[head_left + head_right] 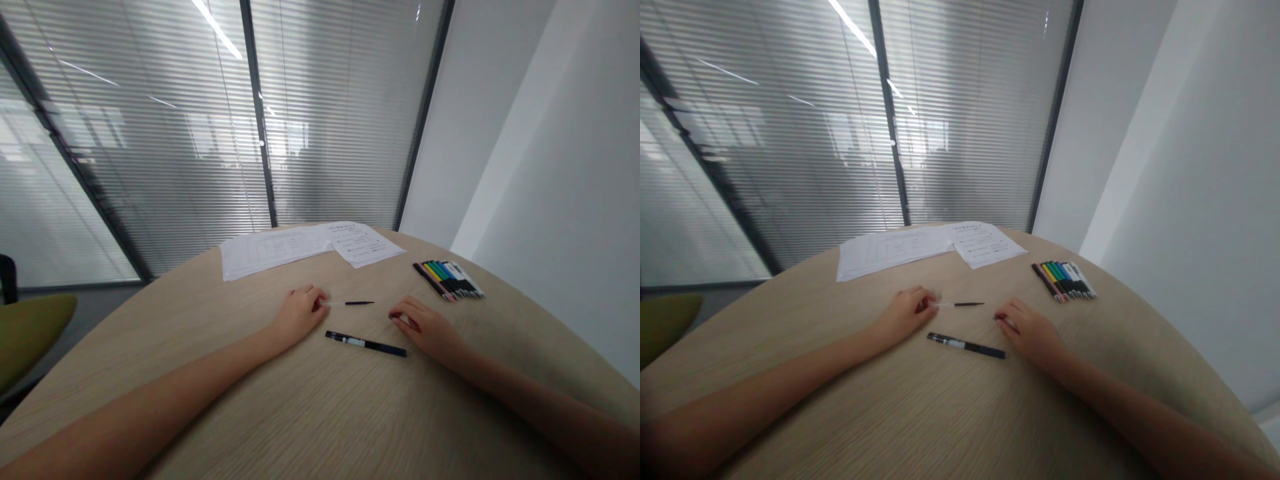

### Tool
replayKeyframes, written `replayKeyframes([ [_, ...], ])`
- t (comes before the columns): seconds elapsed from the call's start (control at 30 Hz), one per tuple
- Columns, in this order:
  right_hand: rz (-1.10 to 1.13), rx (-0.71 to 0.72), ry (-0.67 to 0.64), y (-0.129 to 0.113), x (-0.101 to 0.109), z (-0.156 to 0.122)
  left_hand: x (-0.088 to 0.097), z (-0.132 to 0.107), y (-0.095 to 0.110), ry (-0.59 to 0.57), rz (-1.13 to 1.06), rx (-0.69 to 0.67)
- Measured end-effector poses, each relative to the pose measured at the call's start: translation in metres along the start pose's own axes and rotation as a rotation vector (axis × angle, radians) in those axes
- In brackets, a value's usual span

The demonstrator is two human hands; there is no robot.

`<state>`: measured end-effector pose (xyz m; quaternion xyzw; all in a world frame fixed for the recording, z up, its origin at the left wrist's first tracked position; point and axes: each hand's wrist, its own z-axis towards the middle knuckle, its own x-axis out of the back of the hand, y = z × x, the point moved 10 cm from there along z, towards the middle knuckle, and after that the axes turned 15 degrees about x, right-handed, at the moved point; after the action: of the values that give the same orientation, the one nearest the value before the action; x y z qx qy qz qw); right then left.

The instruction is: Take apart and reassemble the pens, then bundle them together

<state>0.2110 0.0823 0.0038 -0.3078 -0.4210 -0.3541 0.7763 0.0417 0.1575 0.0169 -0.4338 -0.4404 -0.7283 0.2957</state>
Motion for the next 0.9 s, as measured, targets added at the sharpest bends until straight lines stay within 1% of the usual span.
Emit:
replayKeyframes([
  [0.1,0.001,0.097,0.024,-0.017,0.005,0.001,0.006,-0.006,0.014,0.046,0.013,-0.066],
  [0.17,-0.009,0.156,0.071,-0.03,0.012,0.001,0.008,-0.014,0.028,0.029,-0.008,-0.122],
  [0.23,-0.027,0.208,0.139,-0.044,0.021,-0.002,0.008,-0.023,0.044,-0.024,-0.07,-0.169],
  [0.3,-0.044,0.275,0.204,-0.059,0.029,-0.006,0.007,-0.034,0.059,-0.102,-0.146,-0.183],
  [0.37,-0.061,0.353,0.246,-0.075,0.032,-0.011,0.006,-0.046,0.072,-0.172,-0.236,-0.192],
  [0.47,-0.086,0.436,0.268,-0.095,0.032,-0.018,0.005,-0.059,0.084,-0.23,-0.313,-0.2],
  [0.57,-0.091,0.449,0.292,-0.102,0.032,-0.021,0.001,-0.066,0.089,-0.281,-0.351,-0.204],
  [0.67,-0.085,0.433,0.289,-0.099,0.031,-0.021,-0.006,-0.068,0.088,-0.342,-0.394,-0.181],
  [0.77,-0.095,0.436,0.266,-0.099,0.03,-0.019,-0.009,-0.068,0.086,-0.364,-0.423,-0.164],
  [0.9,-0.118,0.489,0.265,-0.107,0.031,-0.019,-0.012,-0.069,0.085,-0.388,-0.445,-0.157],
])
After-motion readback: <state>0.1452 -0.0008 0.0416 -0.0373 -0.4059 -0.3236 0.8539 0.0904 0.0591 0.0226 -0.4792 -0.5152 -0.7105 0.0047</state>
